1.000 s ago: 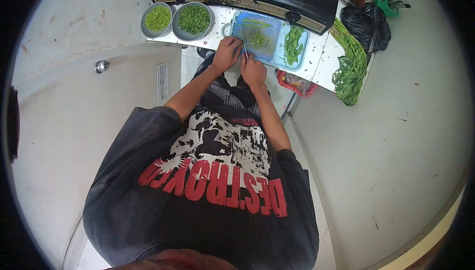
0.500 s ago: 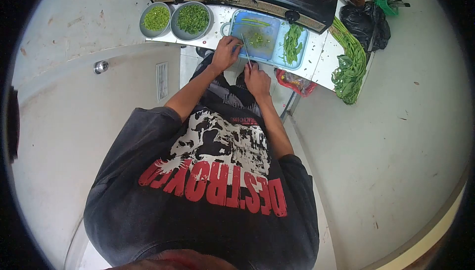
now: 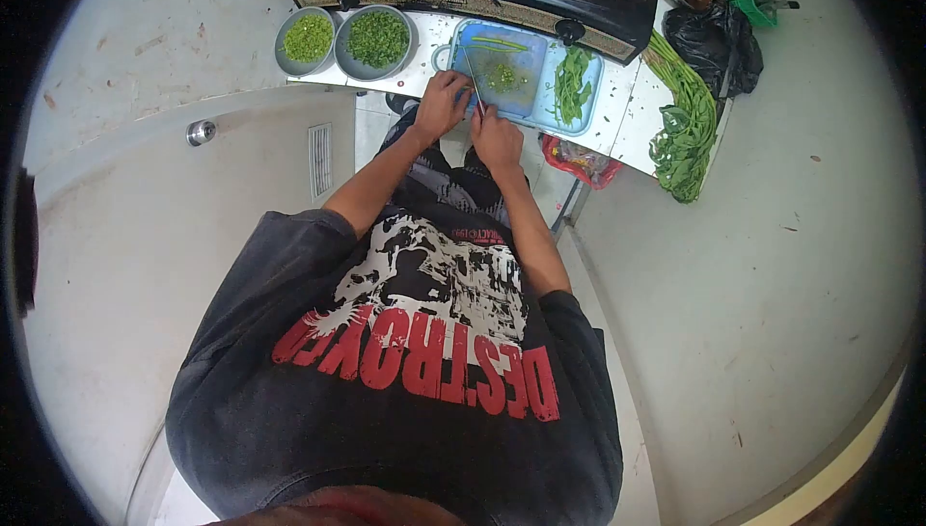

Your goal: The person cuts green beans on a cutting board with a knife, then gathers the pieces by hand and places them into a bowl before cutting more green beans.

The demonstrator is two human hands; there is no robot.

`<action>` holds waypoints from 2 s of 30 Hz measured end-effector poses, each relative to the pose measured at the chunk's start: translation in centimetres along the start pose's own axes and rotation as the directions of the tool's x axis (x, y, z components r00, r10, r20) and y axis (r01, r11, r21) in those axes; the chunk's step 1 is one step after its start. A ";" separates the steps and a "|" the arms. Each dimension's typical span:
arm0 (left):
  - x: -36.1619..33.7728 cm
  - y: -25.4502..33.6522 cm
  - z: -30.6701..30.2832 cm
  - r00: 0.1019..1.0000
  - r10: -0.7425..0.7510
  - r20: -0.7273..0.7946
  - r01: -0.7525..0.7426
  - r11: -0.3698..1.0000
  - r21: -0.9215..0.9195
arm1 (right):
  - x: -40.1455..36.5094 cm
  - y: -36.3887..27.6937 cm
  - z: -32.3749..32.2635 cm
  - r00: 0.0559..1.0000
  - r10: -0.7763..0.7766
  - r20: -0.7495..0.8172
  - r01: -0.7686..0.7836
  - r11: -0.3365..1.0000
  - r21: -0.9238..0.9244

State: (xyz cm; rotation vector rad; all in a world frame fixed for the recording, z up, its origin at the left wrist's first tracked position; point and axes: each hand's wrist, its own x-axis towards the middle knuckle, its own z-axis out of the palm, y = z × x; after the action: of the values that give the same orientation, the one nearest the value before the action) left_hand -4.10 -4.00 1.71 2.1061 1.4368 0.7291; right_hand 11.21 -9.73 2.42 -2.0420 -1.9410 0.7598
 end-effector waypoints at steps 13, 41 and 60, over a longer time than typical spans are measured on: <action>0.1 0.0 0.1 0.999 0.017 -0.052 -0.019 0.999 -0.040 | -2.4 1.0 -0.8 1.000 0.021 0.022 -0.021 1.000 -0.004; 0.2 -0.1 -0.3 0.999 0.023 0.023 -0.023 1.000 -0.010 | 0.8 -1.0 -0.4 0.996 0.080 0.050 -0.083 0.995 0.055; 0.3 0.2 -0.3 1.000 -0.009 -0.012 0.009 0.999 -0.045 | -1.7 0.1 -0.3 0.997 0.067 0.027 -0.068 0.996 0.062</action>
State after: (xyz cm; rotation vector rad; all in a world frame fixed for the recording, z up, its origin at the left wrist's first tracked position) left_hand -4.13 -3.72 2.11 2.0638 1.4221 0.7647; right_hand 11.49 -11.34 2.98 -2.0799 -1.8450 0.8545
